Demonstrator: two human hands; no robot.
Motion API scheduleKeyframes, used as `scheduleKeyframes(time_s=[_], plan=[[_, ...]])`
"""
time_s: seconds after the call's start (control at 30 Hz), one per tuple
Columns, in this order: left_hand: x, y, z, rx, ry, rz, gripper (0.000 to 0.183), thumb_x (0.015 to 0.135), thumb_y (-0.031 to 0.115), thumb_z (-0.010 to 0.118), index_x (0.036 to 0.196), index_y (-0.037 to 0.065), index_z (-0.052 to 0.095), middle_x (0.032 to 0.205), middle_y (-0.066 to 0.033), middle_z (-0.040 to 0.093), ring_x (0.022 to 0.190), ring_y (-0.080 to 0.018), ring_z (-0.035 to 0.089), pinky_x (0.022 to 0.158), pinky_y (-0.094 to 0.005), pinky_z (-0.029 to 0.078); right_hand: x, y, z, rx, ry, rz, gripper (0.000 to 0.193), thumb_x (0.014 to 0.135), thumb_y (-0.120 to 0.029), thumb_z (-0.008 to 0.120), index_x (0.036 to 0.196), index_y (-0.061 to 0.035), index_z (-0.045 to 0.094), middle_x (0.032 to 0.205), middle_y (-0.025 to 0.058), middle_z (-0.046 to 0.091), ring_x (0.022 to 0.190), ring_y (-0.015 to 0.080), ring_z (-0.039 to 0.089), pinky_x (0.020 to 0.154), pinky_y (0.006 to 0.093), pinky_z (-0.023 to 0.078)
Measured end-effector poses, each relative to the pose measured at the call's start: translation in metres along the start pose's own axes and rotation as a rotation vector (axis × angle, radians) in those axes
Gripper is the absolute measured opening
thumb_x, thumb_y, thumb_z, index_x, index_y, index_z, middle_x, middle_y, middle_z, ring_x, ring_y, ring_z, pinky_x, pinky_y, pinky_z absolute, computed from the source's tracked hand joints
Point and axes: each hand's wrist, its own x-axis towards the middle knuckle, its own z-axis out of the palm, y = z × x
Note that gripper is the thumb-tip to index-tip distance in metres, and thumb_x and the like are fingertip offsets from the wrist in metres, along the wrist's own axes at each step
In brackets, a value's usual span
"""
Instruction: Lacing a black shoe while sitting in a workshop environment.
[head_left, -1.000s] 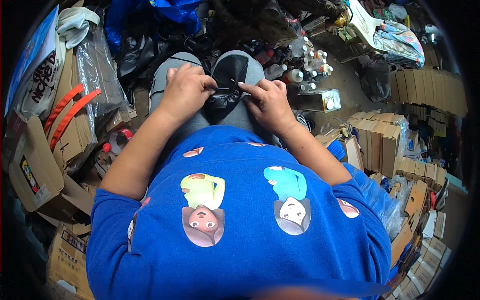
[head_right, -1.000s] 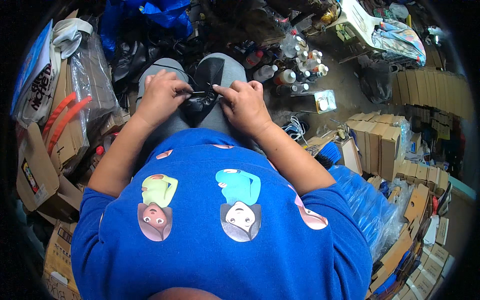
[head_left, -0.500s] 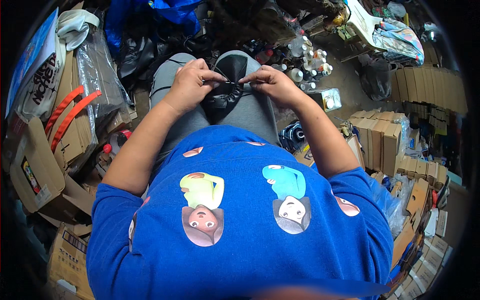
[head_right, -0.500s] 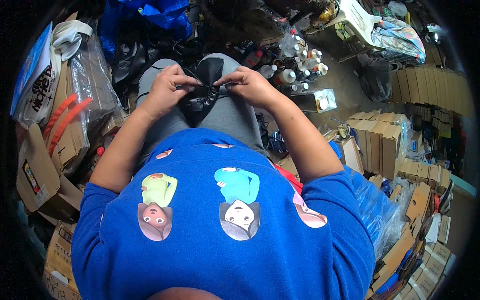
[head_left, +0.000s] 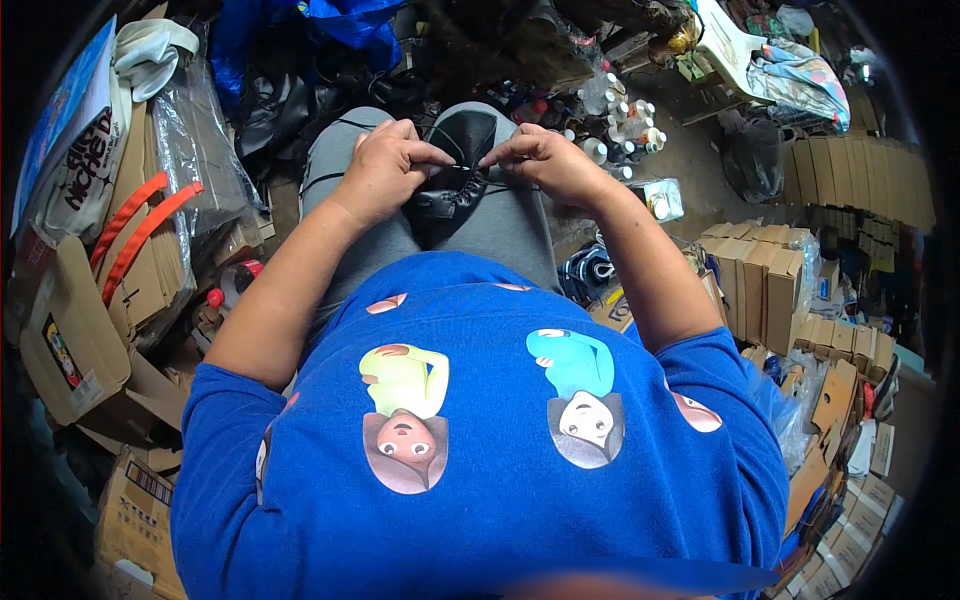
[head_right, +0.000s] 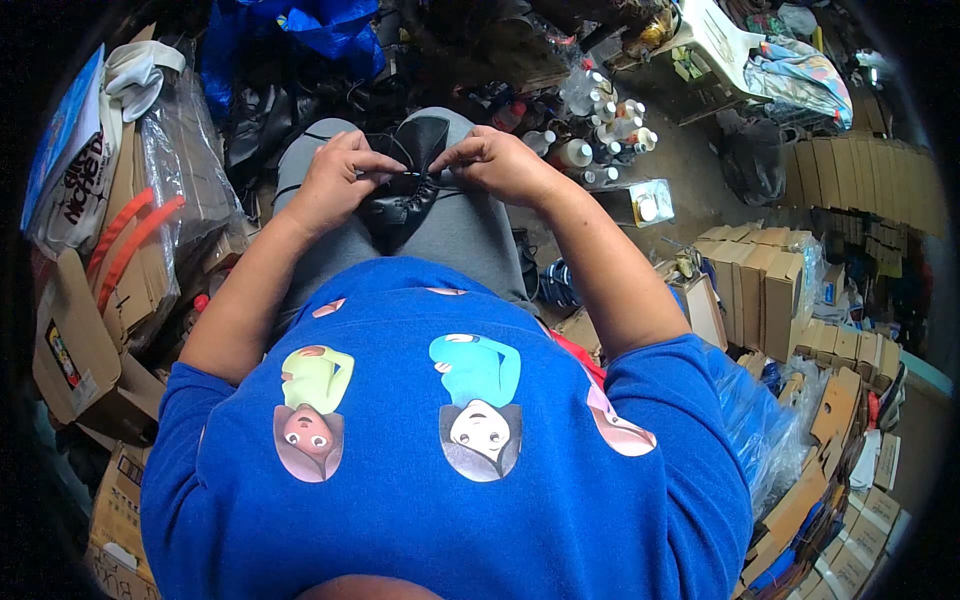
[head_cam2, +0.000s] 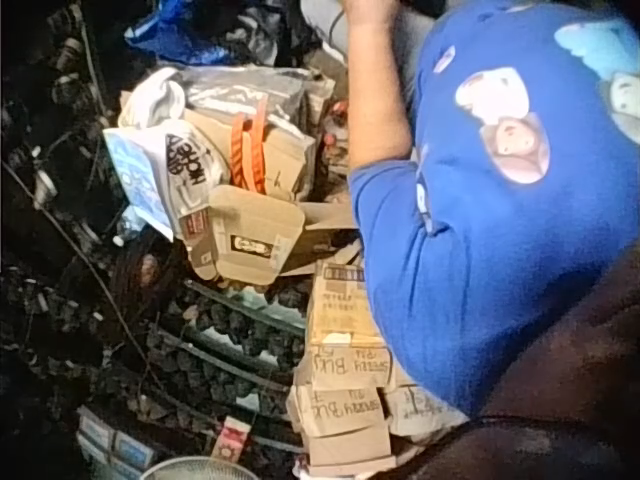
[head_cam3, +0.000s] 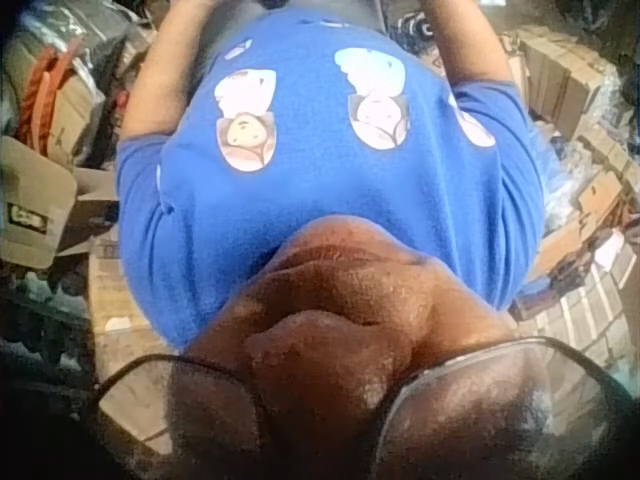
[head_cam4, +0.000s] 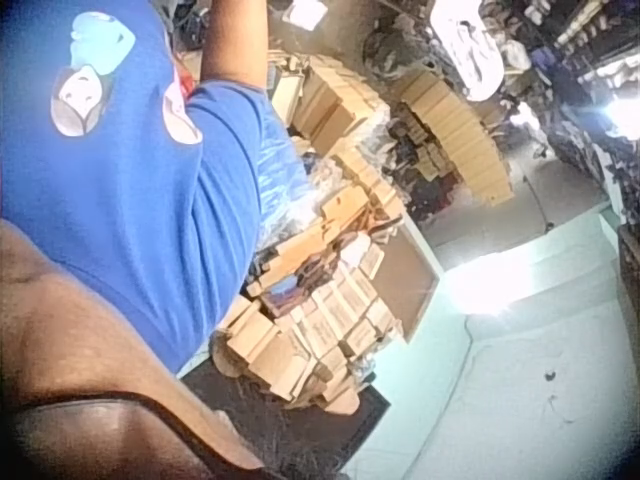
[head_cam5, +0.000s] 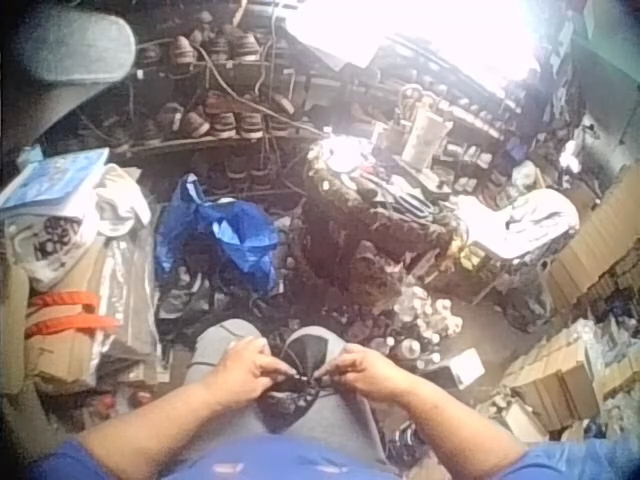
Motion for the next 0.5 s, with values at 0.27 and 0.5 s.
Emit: scheduleKeyframes(time_s=[0.27,0.5], plan=[[0.006,0.0,0.002,-0.008,-0.034,0.051,0.016,0.072,0.016,0.071,0.086,0.022,0.074,0.073,-0.0018,0.056,0.077,-0.0207,0.054,0.072,-0.0349,0.042,0.002,0.008,-0.004,0.087,-0.063,0.038,0.031,0.078,-0.006,0.062,0.105,-0.0182,0.071,0.086,0.005,0.054,0.086,0.0159,0.054,0.081,0.028,0.045],[0.025,-0.012,0.013,-0.119,-0.129,0.035,0.02,0.071,0.005,0.07,0.088,0.015,0.073,0.072,-0.0052,0.053,0.073,-0.0198,0.052,0.068,-0.0305,0.044,0.013,0.026,-0.005,0.164,-0.158,-0.027,0.027,0.081,-0.006,0.064,0.107,-0.0108,0.069,0.087,0.0007,0.054,0.083,0.0118,0.052,0.076,0.0251,0.043]])
